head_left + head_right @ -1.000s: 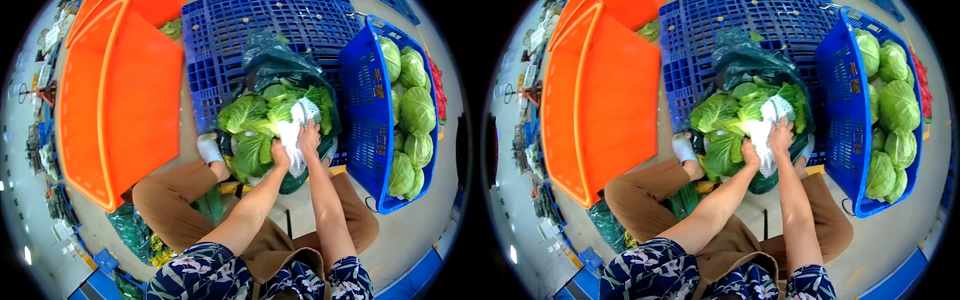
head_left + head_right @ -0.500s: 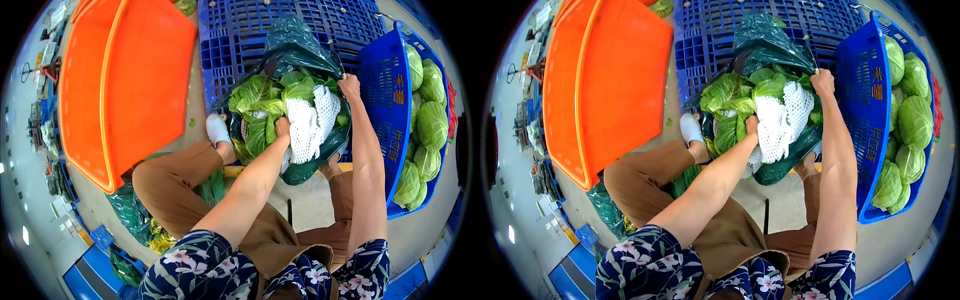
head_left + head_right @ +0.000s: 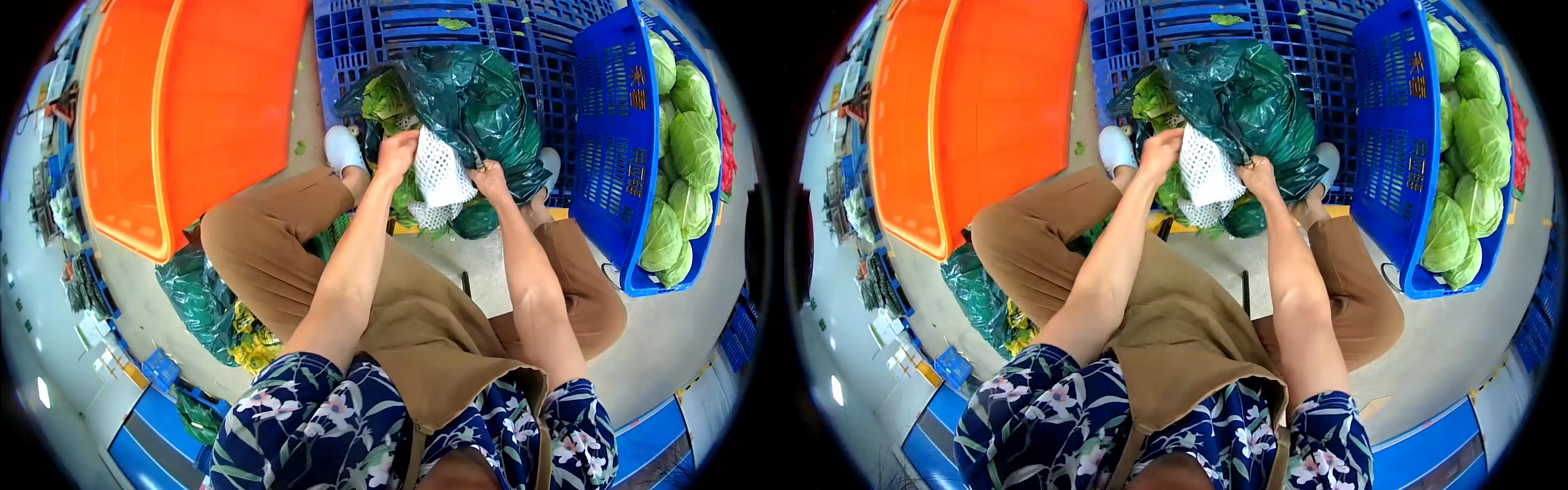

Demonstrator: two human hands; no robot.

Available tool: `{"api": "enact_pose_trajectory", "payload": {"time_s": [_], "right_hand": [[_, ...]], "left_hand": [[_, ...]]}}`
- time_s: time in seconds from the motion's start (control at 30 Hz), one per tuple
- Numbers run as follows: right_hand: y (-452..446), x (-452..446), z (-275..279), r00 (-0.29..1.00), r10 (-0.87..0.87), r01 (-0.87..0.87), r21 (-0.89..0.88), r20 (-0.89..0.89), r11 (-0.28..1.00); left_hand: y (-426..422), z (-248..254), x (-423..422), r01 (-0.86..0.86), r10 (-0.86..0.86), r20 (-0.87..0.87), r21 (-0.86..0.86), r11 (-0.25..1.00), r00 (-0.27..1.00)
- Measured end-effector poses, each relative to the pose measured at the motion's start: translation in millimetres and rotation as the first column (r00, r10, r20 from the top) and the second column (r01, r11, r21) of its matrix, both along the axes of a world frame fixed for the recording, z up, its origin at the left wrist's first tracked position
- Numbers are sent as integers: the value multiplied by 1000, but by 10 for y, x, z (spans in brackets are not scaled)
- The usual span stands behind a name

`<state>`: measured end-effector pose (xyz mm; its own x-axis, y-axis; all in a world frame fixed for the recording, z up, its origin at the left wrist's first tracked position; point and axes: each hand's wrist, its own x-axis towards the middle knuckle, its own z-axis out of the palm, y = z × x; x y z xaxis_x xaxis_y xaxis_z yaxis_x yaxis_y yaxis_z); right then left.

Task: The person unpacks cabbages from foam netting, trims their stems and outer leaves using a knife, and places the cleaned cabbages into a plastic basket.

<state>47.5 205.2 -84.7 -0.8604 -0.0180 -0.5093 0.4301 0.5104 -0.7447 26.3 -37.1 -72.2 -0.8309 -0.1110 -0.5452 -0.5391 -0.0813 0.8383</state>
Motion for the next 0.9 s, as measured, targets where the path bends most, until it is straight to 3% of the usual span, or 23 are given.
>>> {"api": "enact_pose_trajectory", "payload": {"time_s": [0.03,0.07,0.1,0.17,0.2,0.23,0.27,0.3,0.37,0.43,0.47,0.5,0.53,0.57,0.67,0.7,0.73,0.77,0.8,0.9], "right_hand": [[1,14,14,999,10,-10,18,-40,1000],[8,-16,24,996,21,-18,38,-83,999],[-3,-18,23,995,17,-12,45,-96,999],[-13,4,2,998,9,-6,48,-66,999],[-14,-1,-12,999,4,-1,50,-52,999],[-13,17,-11,997,6,-3,50,-73,999],[-8,58,9,996,7,-2,52,-94,999],[-8,55,34,993,9,-2,55,-121,998],[-16,59,60,993,0,9,71,-117,997],[48,29,155,994,20,-12,85,-103,996],[75,-18,127,996,29,-21,91,-88,996],[146,-47,-9,995,-6,3,-31,-101,1000],[158,-119,-44,993,-14,10,-35,-117,999],[200,-148,-60,992,-1,4,18,-124,1000],[131,-375,221,994,13,1,132,-109,991],[94,-429,231,995,-1,16,153,-97,988],[78,-469,200,996,-17,32,176,-86,984],[94,-500,123,995,10,6,156,-101,988],[116,-522,24,997,14,-6,113,-72,994],[125,-642,10,998,61,-58,102,-21,993]], "left_hand": [[-80,404,111,-211,207,62,81,974,976],[-118,294,299,-457,457,21,-10,889,889],[-217,-144,545,-591,582,-102,-151,793,807],[-273,-558,997,-233,549,223,-732,640,805],[-222,-623,1109,-154,608,442,-712,685,660],[-40,3,1043,-408,628,586,-478,778,512],[-20,-49,1159,-520,509,705,-230,823,493],[-10,-182,1232,-616,360,787,31,787,501],[26,-306,1249,-670,197,769,365,646,608],[113,-423,1271,-622,207,643,526,581,737],[66,-505,1331,-733,283,693,523,436,663],[50,-384,1400,-782,366,703,458,423,610],[40,-228,1445,-825,449,699,396,404,556],[8,-451,1670,-871,532,692,349,345,488],[-56,-1560,2341,-536,146,832,201,820,536],[71,-1325,2228,-425,187,835,61,903,517],[274,-959,1985,-296,227,833,-80,952,505],[459,-858,1775,-266,402,808,-312,912,430],[577,-961,1663,-216,441,789,-384,898,428],[871,-1305,1401,-138,400,765,-386,912,505]]}}
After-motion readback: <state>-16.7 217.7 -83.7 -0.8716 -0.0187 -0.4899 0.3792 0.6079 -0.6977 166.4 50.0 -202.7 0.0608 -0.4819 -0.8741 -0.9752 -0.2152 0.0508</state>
